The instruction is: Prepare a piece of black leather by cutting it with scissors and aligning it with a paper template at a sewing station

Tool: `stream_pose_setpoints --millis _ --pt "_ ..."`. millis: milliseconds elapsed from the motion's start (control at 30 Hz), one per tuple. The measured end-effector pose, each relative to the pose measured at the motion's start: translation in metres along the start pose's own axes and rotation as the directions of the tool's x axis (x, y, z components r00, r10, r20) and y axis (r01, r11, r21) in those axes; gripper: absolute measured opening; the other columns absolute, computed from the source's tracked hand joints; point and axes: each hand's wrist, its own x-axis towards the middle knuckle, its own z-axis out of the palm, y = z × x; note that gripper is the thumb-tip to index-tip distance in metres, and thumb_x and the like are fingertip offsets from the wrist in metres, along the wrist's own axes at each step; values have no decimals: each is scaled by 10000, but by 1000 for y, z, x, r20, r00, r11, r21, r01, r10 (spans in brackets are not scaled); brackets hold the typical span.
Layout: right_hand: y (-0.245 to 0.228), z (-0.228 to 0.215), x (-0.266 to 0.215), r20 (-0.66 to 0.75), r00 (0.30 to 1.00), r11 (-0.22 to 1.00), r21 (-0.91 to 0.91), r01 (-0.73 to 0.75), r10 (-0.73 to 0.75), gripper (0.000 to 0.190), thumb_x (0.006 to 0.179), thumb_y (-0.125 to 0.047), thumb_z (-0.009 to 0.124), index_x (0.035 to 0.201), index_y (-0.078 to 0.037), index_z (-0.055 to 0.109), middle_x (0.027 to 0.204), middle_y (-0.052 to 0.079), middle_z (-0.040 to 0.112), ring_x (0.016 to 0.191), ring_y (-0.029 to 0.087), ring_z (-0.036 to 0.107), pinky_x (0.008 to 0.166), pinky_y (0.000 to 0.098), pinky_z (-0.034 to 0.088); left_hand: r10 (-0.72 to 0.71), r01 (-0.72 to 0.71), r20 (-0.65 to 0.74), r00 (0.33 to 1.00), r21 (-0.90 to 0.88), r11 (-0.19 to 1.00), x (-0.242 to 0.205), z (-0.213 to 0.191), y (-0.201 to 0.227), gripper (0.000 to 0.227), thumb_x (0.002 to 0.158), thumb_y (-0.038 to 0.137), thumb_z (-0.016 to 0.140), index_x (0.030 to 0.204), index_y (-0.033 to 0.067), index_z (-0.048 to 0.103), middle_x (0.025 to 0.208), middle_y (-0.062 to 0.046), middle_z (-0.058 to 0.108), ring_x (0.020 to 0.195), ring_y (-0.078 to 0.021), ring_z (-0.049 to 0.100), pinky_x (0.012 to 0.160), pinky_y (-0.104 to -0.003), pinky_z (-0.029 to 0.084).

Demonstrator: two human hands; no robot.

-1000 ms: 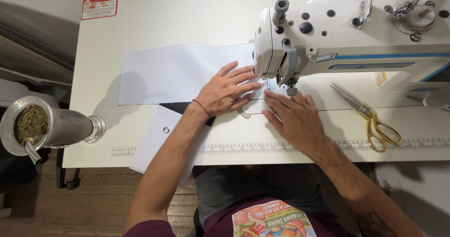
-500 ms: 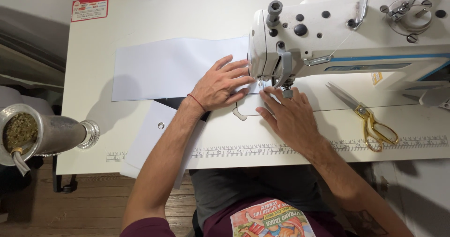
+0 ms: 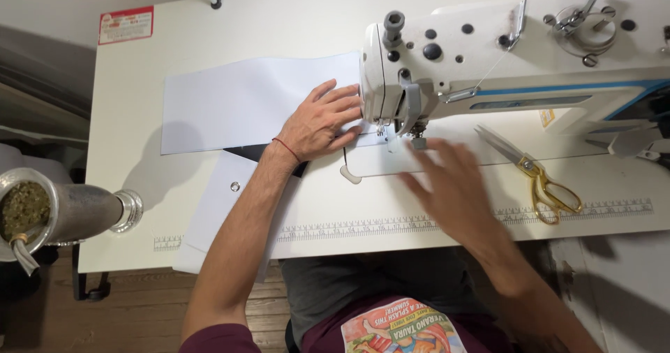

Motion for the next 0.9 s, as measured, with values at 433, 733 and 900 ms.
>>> stream_pose_setpoints --millis 433,733,900 --pt "148 -65 -123 -347 929 941 -255 -222 126 457 1280 -1 821 1686 206 792 1707 394 756 1587 562 693 1344 599 541 126 -126 -41 991 3 992 3 -27 3 298 1191 347 658 1414 175 757 1545 -117 767 1569 -315 607 1351 -598 378" --pt "144 -70 -124 -342 935 938 -288 -195 89 510 1275 -44 828 1691 239 744 1687 434 716 1522 612 662 1317 645 523 177 -177 -14 984 -5 984 6 -21 -1 339 1134 359 724 1407 159 743 1574 -59 746 1617 -302 568 1385 -602 341" --pt "117 -60 -147 -410 910 940 -283 -191 62 521 1335 -100 782 1680 291 785 1773 485 629 1627 655 635 1334 698 562 167 -165 -34 985 49 985 2 -20 0 258 1169 365 688 1327 169 742 1531 -57 731 1604 -296 575 1370 -589 354"
